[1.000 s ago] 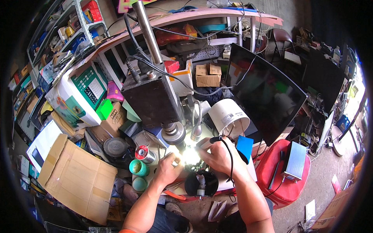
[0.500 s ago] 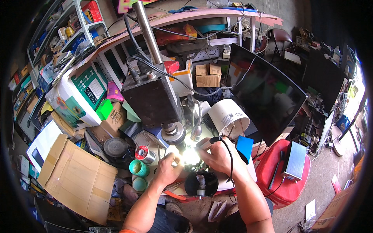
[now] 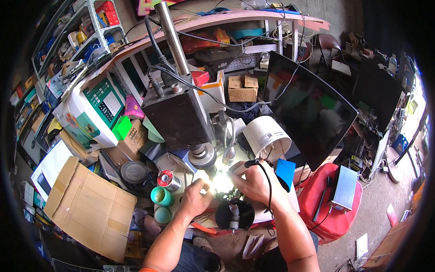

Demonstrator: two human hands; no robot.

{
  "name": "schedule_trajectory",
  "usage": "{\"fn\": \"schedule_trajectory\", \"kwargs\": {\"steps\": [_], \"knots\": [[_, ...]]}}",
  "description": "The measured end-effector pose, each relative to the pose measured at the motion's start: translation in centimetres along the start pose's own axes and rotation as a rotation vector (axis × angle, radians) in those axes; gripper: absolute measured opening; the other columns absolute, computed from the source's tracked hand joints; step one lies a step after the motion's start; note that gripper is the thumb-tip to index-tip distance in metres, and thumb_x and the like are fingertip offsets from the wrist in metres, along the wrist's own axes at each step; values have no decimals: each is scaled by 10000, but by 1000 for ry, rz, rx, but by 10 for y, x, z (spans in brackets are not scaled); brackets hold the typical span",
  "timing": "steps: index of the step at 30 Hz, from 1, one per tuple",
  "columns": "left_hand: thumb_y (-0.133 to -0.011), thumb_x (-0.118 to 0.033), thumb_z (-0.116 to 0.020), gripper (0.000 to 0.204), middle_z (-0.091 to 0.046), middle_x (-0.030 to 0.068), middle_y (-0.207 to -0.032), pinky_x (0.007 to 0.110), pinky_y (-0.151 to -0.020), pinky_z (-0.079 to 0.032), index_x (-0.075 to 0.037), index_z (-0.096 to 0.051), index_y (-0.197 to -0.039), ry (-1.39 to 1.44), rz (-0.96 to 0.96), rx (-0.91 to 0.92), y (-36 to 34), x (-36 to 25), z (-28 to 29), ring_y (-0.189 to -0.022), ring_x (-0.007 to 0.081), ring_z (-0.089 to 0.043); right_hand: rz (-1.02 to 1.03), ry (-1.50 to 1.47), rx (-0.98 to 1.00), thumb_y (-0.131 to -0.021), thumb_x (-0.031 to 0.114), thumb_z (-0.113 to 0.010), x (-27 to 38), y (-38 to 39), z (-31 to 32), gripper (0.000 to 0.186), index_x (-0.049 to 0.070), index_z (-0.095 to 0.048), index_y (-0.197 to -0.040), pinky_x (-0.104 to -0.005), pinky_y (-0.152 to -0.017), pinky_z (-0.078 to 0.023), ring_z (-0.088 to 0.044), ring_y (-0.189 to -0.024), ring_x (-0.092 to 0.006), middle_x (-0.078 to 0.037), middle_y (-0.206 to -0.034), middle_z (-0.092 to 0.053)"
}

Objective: The person sits at a cluttered workbench and solders a small electronic component using a soldering iron and solder wire. They repeatedly heat joints and apply solder, then trim excess wire with pliers.

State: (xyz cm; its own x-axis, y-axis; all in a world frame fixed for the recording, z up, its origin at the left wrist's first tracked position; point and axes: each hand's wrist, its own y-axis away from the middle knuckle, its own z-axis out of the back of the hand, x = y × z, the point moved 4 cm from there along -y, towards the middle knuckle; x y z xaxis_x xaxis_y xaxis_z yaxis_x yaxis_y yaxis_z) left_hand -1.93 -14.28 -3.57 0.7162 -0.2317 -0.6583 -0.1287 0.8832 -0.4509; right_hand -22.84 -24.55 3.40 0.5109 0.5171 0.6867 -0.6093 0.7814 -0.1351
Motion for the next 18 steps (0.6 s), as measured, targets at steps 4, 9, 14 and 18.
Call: {"fn": "schedule_trajectory", "kwargs": {"steps": [4,9,14,18], "knots": [[-885,-102,-670,139,-665,194,-907,472,-722,-537,-39,-598,-987,-4,-5,-4,0,0,0,-842,419,-675,9,7,2,-995,265,-711,1,0,1,263,24,-802,-1044,-336,-722,-588,-745,-775,-226,-111,-911,-786],[-926,-120,-718,158,-673,188,-850,434,-695,-539,-14,-601,-939,-28,-36,-35,-1,-4,1,-805,399,-703,29,-6,-8,-992,267,-715,2,1,2,264,23,-802,-1044,-335,-719,-588,-745,-772,-228,-113,-902,-786],[-927,-128,-720,169,-668,188,-841,433,-687,-536,-16,-594,-929,-33,-38,-44,0,-2,1,-790,397,-699,20,-21,-14,-985,266,-723,4,2,2,257,28,-804,-1037,-336,-704,-585,-744,-759,-230,-117,-890,-784],[-926,-131,-725,176,-664,184,-837,432,-684,-532,-18,-591,-924,-13,-36,-47,-1,-2,0,-782,387,-695,69,-5,-41,-979,270,-725,5,2,3,255,32,-806,-1024,-334,-688,-581,-743,-743,-228,-115,-877,-783]]}}
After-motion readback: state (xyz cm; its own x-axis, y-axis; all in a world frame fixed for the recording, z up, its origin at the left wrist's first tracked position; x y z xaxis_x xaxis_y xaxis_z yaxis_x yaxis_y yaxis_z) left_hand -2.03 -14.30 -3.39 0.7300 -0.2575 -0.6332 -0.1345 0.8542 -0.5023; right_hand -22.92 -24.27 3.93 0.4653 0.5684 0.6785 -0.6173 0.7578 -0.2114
